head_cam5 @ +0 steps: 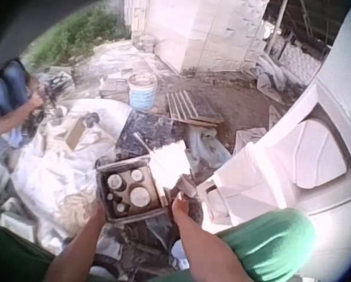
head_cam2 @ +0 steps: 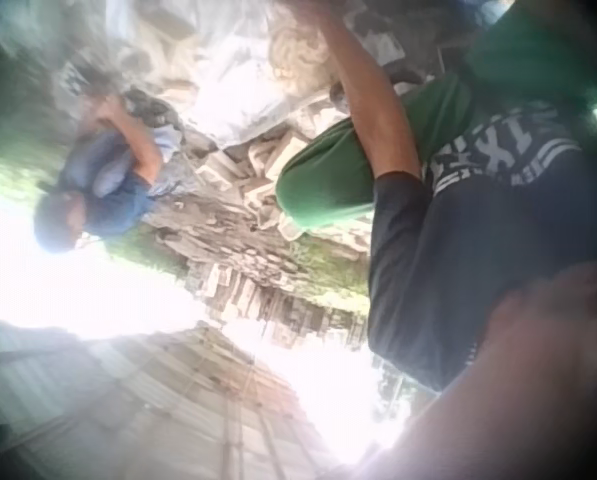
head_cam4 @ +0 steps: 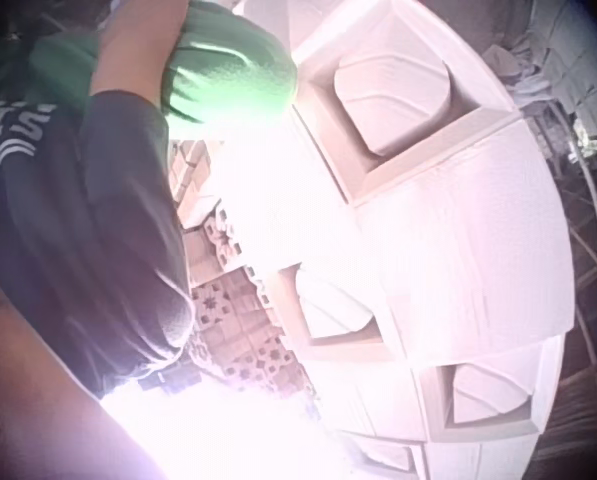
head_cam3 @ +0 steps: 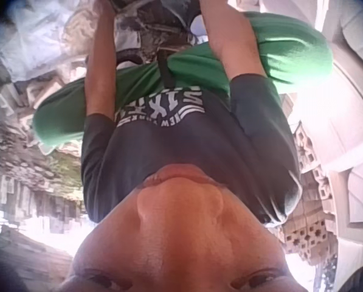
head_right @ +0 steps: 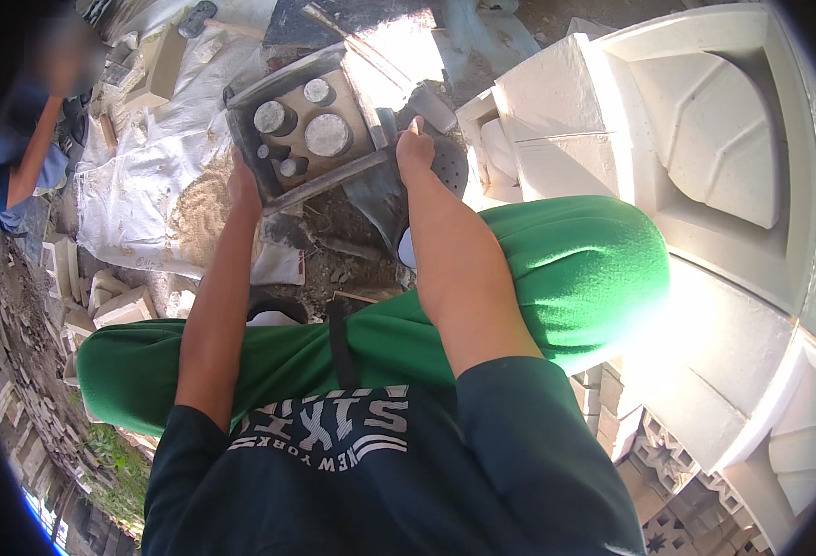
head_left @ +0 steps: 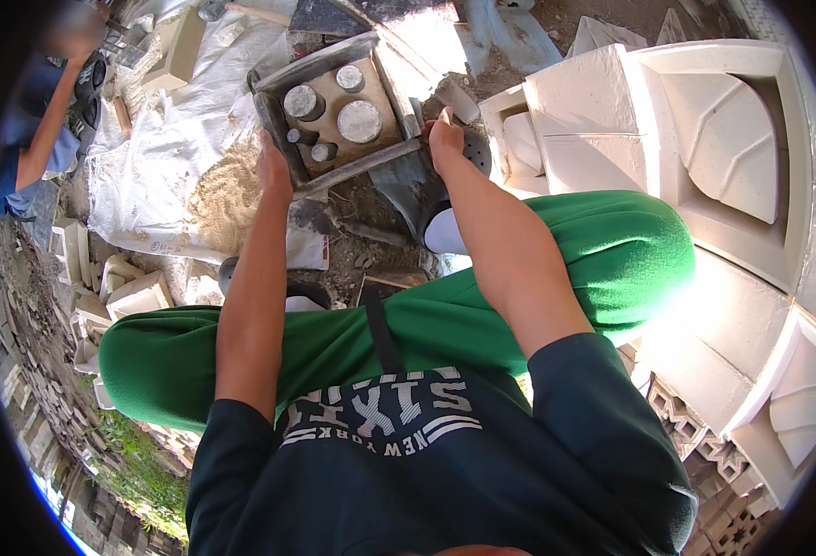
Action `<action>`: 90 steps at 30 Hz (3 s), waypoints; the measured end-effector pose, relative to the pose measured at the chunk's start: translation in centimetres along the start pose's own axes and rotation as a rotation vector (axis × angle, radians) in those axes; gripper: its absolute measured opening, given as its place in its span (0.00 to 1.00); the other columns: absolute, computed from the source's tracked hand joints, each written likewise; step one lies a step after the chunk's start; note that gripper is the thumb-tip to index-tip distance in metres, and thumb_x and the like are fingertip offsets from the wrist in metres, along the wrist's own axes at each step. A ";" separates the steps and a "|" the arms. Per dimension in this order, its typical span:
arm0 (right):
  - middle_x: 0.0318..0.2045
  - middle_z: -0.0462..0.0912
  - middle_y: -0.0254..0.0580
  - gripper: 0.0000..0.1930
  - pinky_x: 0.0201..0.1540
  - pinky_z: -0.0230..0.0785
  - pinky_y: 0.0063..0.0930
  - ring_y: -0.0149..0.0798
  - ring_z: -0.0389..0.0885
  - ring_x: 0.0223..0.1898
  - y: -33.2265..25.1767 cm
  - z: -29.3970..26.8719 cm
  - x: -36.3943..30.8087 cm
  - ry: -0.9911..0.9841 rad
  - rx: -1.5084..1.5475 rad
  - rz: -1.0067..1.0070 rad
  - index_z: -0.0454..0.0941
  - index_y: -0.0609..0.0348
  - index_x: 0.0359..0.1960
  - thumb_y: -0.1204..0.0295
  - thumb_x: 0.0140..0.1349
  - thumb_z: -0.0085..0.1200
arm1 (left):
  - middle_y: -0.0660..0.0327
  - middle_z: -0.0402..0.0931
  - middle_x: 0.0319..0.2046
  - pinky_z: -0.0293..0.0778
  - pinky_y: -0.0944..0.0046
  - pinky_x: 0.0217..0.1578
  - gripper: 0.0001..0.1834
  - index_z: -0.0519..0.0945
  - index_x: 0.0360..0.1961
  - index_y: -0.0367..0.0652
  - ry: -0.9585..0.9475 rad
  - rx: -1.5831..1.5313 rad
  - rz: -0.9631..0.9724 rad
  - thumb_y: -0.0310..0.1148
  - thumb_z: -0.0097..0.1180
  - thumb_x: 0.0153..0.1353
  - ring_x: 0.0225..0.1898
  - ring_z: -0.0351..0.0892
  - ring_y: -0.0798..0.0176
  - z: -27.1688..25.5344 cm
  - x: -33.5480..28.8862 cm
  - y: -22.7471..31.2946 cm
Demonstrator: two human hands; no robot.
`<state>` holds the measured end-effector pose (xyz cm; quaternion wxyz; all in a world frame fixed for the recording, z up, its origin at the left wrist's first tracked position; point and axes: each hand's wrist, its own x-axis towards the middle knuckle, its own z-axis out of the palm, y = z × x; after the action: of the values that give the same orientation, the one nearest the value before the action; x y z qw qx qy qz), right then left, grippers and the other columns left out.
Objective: The person cleans and prepares a square metal mold containing several circular stone cylinders by clearing away sand and debris around the edges and between the stones.
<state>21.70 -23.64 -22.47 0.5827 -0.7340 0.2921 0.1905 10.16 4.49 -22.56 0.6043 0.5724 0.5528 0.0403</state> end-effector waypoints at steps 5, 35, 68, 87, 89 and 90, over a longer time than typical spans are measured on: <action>0.43 0.82 0.61 0.18 0.53 0.70 0.50 0.60 0.79 0.49 2.3 0.1 -6.8 0.250 -0.356 -0.101 0.77 0.58 0.49 0.64 0.66 0.40 | 0.50 0.76 0.52 0.69 0.56 0.54 0.45 0.72 0.60 0.31 -0.123 0.126 0.036 0.67 0.39 0.65 0.53 0.76 0.53 0.3 -0.5 -1.0; 0.18 0.75 0.41 0.16 0.26 0.70 0.37 0.38 0.75 0.22 4.3 -2.8 0.1 -0.592 -0.277 0.302 0.77 0.60 0.22 0.59 0.54 0.60 | 0.47 0.66 0.58 0.46 0.37 0.68 0.33 0.75 0.51 0.41 -0.651 1.017 1.731 0.43 0.69 0.44 0.73 0.47 0.46 13.2 -11.0 4.5; 0.37 0.82 0.62 0.18 0.42 0.73 0.51 0.61 0.81 0.42 2.1 -2.3 -8.1 0.100 -0.729 -0.219 0.69 0.65 0.40 0.62 0.60 0.58 | 0.58 0.69 0.55 0.45 0.38 0.69 0.34 0.73 0.52 0.42 -0.666 1.020 1.758 0.40 0.67 0.42 0.68 0.57 0.50 12.9 -10.6 4.6; 0.32 0.83 0.48 0.13 0.39 0.74 0.47 0.49 0.82 0.36 4.0 -4.0 -4.8 -0.207 -0.458 -0.181 0.75 0.62 0.41 0.64 0.68 0.47 | 0.55 0.68 0.60 0.43 0.40 0.70 0.32 0.75 0.50 0.38 -0.615 1.053 1.743 0.44 0.65 0.45 0.71 0.53 0.57 13.0 -11.0 4.5; 0.35 0.82 0.43 0.16 0.42 0.74 0.44 0.43 0.80 0.37 3.8 -5.0 -3.2 -0.434 -0.137 0.066 0.76 0.61 0.43 0.60 0.71 0.45 | 0.54 0.67 0.61 0.43 0.39 0.70 0.33 0.75 0.51 0.37 -0.607 1.045 1.742 0.44 0.66 0.45 0.72 0.53 0.58 13.2 -10.9 4.4; 0.38 0.80 0.39 0.17 0.47 0.71 0.42 0.39 0.76 0.39 3.4 -5.3 -2.9 -0.499 -0.040 0.173 0.76 0.59 0.45 0.58 0.72 0.42 | 0.53 0.66 0.62 0.43 0.39 0.70 0.34 0.74 0.52 0.37 -0.594 1.040 1.738 0.43 0.66 0.44 0.72 0.53 0.57 13.1 -10.6 4.3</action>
<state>17.00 -28.70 -21.86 0.6039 -0.6480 0.1970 0.4203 17.93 -9.78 -16.28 0.1588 0.9471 -0.2685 0.0757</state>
